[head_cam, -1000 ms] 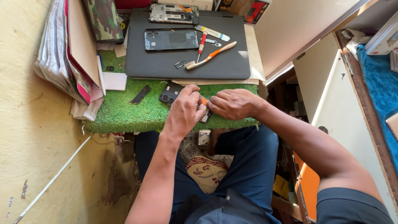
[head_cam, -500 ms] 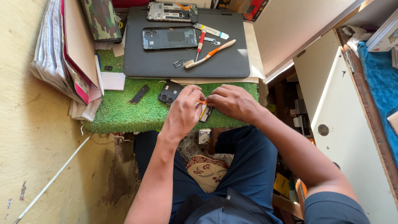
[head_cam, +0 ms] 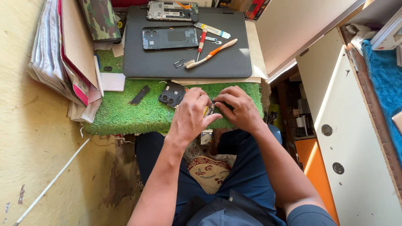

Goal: The person removes the SIM tray from a smartphone, then separates the back cover from the chassis. They use a screwdriver to remove screws from the back of the phone and later use a toothbrush to clean the battery area and internal components.

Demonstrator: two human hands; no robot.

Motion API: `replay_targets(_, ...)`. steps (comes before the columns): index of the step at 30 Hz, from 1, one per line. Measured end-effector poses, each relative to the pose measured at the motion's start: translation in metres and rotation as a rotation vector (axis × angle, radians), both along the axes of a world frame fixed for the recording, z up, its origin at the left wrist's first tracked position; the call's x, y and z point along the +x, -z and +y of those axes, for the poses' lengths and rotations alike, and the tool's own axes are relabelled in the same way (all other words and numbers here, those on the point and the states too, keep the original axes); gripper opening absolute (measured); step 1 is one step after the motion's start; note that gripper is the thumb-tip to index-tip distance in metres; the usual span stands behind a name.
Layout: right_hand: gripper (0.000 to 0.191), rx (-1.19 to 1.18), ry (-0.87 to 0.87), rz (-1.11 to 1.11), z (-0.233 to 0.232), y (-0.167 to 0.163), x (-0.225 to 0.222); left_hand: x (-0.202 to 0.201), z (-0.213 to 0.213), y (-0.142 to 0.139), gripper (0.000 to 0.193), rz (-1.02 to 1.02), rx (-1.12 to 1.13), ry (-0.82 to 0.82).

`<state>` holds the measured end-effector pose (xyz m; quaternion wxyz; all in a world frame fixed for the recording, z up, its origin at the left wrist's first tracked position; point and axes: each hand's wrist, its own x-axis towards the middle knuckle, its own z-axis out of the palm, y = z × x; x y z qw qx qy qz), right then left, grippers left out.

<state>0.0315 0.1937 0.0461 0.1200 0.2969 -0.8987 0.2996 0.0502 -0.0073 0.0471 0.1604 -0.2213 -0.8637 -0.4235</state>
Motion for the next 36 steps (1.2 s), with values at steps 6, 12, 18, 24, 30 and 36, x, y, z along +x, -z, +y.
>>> replay_targets(6,0.013,0.004,-0.013,0.008,0.0,-0.003,-0.001,-0.002,0.003,0.006,0.018,0.062,0.052,-0.029)
replay_targets(12,0.01,-0.074,0.039,0.115,0.005,-0.016,-0.034,-0.005,-0.003,0.007,0.017,0.057,0.063,-0.001)
replay_targets(18,0.016,0.036,0.147,0.194,0.008,-0.047,-0.138,-0.005,-0.004,0.004,0.015,0.101,0.087,0.023)
replay_targets(24,0.029,0.28,0.234,-0.139,-0.013,-0.061,-0.19,-0.006,-0.005,-0.001,0.013,0.079,0.069,0.058)
replay_targets(30,0.027,0.379,0.346,-0.287,-0.026,-0.072,-0.2,-0.008,-0.006,0.002,0.012,0.12,0.028,0.055)
replay_targets(36,0.023,0.251,0.366,-0.244,-0.021,-0.073,-0.197,-0.01,-0.01,0.006,0.013,0.088,0.038,0.052)
